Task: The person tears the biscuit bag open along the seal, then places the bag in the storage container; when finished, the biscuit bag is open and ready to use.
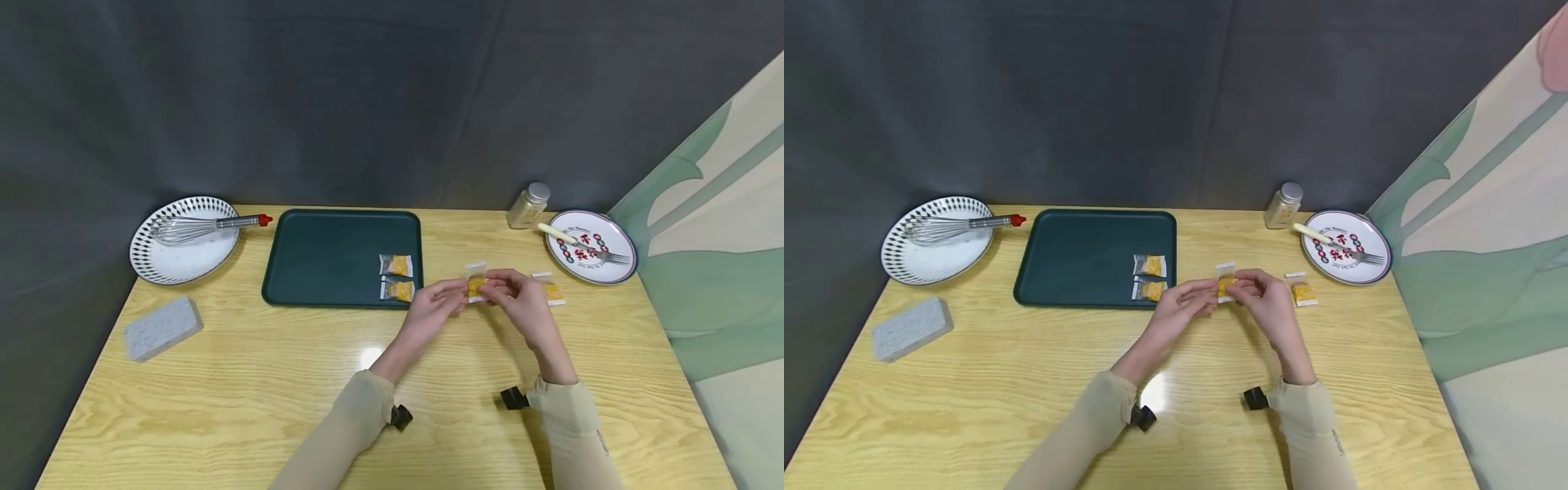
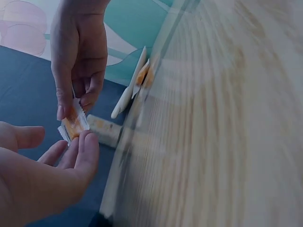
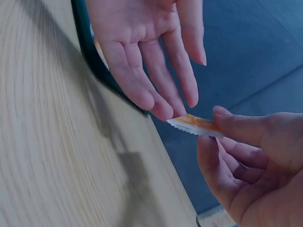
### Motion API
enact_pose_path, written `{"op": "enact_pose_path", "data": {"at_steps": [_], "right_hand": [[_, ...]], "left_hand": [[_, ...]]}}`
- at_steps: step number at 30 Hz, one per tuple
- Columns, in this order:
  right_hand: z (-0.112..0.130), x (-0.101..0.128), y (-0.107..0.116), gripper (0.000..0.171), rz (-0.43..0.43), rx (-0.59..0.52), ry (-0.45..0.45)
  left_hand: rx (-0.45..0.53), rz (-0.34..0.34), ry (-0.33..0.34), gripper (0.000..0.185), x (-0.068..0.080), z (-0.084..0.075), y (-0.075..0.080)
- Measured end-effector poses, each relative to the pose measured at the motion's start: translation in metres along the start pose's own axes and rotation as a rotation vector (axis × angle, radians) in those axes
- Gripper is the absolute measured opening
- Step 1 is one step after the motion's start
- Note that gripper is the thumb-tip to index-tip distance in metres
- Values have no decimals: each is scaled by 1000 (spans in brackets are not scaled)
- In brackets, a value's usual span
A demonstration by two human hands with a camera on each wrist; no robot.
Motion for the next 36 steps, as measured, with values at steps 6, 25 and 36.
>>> {"op": "enact_pose_path", "data": {"at_steps": [6,25,36], "right_hand": [[11,4,-18,21,25,3,1],[38,19,-55,18,67,23,27],[49,5,-60,16,77,45,76]], "left_hand": [[-33,-1,-75,32,6,-13,22],[245,-149,56,9,3,-14,49],[71,-200,-39,7,6,-24,59]]}}
Point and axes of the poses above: each hand's wrist, its own x-axis away from the middle knuckle, its own y-axis out of the back of the hand, z = x × y, the point moved 9 cm from there along -x, towards the middle knuckle, and after that the axes turned 5 degrees about x, right-handed, at the moved point
